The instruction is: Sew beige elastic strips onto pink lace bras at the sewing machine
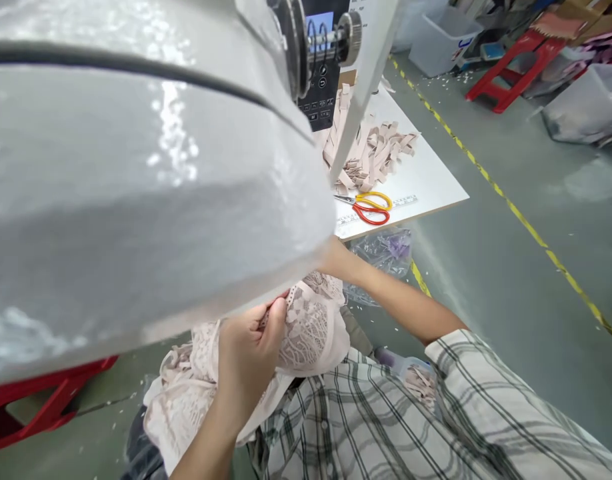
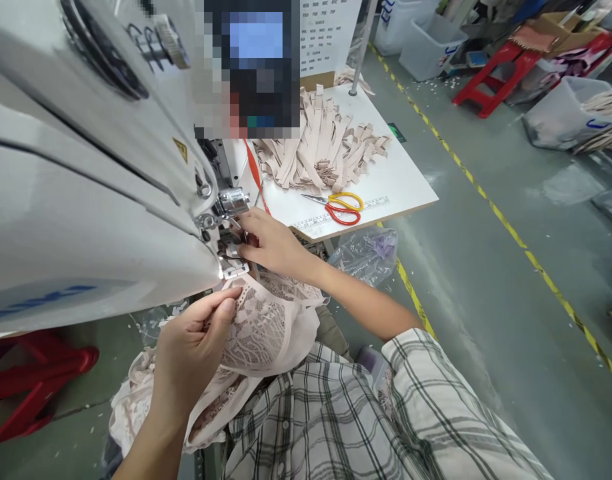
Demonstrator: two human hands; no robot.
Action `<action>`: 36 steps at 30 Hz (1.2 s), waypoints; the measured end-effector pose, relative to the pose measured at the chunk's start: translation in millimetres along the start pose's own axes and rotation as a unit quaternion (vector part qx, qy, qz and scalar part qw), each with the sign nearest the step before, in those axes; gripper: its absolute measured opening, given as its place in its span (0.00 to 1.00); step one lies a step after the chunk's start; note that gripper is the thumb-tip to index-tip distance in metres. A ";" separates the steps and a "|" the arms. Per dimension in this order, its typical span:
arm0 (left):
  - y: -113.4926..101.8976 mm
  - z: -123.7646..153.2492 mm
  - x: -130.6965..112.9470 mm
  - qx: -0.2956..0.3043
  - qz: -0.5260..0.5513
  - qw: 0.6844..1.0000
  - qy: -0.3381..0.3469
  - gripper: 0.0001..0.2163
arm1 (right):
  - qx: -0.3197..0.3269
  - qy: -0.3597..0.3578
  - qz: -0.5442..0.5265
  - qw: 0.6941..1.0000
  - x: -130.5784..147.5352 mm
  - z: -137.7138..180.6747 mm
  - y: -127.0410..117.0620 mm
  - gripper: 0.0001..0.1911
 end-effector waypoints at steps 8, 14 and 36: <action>-2.7 2.4 -0.9 -0.014 -0.017 0.999 0.024 0.13 | -0.003 -0.008 -0.043 0.999 2.7 -0.1 0.7 0.04; -3.4 4.2 -1.1 -0.034 -0.020 0.999 0.028 0.12 | -0.001 0.002 -0.045 0.999 -2.3 -0.8 5.5 0.04; -5.8 11.0 17.1 -0.089 -0.003 0.996 0.025 0.12 | -0.024 0.019 -0.042 0.999 3.5 1.0 4.0 0.05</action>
Point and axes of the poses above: each hand's wrist, its own z-axis away from the middle knuckle, its own y-axis out of the palm, x = y × z, the point moved 5 cm from there along -z, towards the middle knuckle, and after that the axes turned 2 degrees about z, right-handed, at the moved point
